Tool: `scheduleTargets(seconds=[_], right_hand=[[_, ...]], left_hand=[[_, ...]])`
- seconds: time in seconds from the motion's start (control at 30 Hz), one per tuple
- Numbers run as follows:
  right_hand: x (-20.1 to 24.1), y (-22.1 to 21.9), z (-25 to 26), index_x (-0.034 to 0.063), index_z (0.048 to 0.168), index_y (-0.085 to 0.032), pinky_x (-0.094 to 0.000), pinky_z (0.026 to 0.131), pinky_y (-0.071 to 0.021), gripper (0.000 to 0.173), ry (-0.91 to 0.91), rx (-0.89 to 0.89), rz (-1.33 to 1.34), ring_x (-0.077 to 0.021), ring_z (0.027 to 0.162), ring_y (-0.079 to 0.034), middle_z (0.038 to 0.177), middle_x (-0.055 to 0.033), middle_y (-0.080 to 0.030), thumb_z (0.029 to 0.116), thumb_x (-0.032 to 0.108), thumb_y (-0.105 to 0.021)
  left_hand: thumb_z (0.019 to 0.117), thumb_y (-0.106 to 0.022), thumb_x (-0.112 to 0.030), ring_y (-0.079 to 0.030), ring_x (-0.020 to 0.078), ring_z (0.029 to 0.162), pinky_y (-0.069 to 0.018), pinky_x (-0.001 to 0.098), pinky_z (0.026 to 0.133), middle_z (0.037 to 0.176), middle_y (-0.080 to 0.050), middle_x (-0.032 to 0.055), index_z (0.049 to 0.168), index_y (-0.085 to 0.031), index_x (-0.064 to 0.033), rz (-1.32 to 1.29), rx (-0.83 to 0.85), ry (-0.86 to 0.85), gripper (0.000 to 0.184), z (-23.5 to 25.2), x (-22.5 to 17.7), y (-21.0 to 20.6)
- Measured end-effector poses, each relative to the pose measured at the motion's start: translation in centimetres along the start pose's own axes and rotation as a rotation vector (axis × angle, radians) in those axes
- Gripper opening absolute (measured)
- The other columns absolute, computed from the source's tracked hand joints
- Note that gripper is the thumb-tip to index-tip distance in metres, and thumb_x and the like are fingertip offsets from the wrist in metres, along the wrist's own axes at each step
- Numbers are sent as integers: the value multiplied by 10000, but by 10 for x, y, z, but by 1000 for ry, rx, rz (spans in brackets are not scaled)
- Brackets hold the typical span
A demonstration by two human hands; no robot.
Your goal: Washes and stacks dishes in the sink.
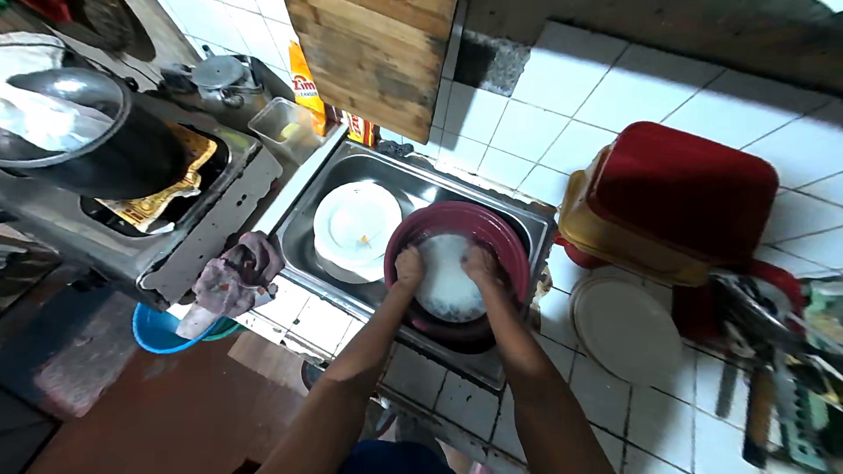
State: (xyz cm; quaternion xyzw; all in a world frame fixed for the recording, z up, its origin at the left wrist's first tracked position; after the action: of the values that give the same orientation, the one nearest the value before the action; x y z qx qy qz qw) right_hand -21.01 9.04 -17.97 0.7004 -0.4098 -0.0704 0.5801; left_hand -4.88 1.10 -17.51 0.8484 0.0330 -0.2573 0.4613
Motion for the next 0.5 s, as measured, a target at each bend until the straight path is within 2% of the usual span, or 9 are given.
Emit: scheduleTargets(seconds=[0.07,0.13,0.17,0.2,0.3,0.33,0.4,0.47,0.5], right_hand=[[10,-1,-13,36,1510,-468,-625,1139,-357,697,36,58,-42,-453,1442,-383,1536,-265,-433,904,225,-755],[8,-12,-33,77,1638,-211,-724,1170,-194,1007,54,221,-7,-497,1540,-128,1674,-277,-157,878,373,-801],[3,-20,-47,95,1656,-120,-743,1171,-160,1100,66,299,-4,-514,1547,-54,1690,-285,-45,863,436,-801],[0,-26,-63,106,1661,-88,-725,1174,-196,1124,88,356,-20,-521,1543,-74,1691,-285,-20,864,483,-786],[-10,-27,-106,83,1652,-146,-592,1234,-229,948,213,440,-102,-446,1554,-177,1694,-259,-102,968,520,-636],[-13,-22,-108,70,1647,-170,-580,1252,-184,866,215,437,-134,-421,1564,-161,1694,-243,-141,1010,499,-571],[-18,-11,-92,11,1618,-243,-641,1244,-101,703,137,419,-203,-455,1554,-156,1665,-261,-232,1078,417,-438],[-16,-8,-65,-64,1501,-437,-627,1192,-259,508,38,354,-258,-469,1465,-361,1541,-302,-432,1095,241,-403],[-7,-11,-58,-76,1495,-434,-599,1178,-306,480,23,328,-242,-456,1451,-391,1536,-304,-437,1091,181,-397]], left_hand=[[965,-656,-87,-612,485,1185,-501,615,979,1260,-612,336,1279,-580,95,-33,6,-18,371,2,2,5],[942,-687,-77,-619,485,1171,-497,621,984,1218,-636,331,1217,-627,88,-95,-3,-49,327,3,5,9],[938,-694,-78,-625,482,1158,-496,626,982,1199,-647,326,1194,-647,80,-129,-29,-71,304,4,7,10],[939,-701,-88,-632,480,1146,-498,629,982,1187,-656,320,1183,-660,70,-160,-61,-93,293,4,8,12],[934,-719,-111,-651,482,1102,-511,640,958,1146,-675,309,1186,-665,52,-181,-142,-153,306,7,1,22],[942,-709,-116,-653,494,1089,-516,647,941,1135,-673,315,1198,-650,55,-164,-153,-172,313,7,-1,24],[966,-686,-116,-642,518,1103,-509,662,932,1144,-656,341,1221,-618,81,-130,-158,-202,330,5,-5,30],[971,-676,-113,-640,520,1109,-512,658,931,1148,-649,350,1208,-608,98,-95,-150,-194,324,5,-6,33],[974,-669,-115,-640,513,1120,-514,647,941,1160,-646,350,1216,-600,106,-68,-130,-171,335,8,-9,36]])
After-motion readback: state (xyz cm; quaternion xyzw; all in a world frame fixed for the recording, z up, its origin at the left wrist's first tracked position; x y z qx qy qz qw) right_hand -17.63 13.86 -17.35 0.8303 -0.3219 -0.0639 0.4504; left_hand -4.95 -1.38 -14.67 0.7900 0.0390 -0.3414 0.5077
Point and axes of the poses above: each hand's wrist, its own z-axis towards the middle knuckle, its own y-axis out of the back of the hand, x = y × z, the point moved 4 cm from there along z, towards the middle knuckle
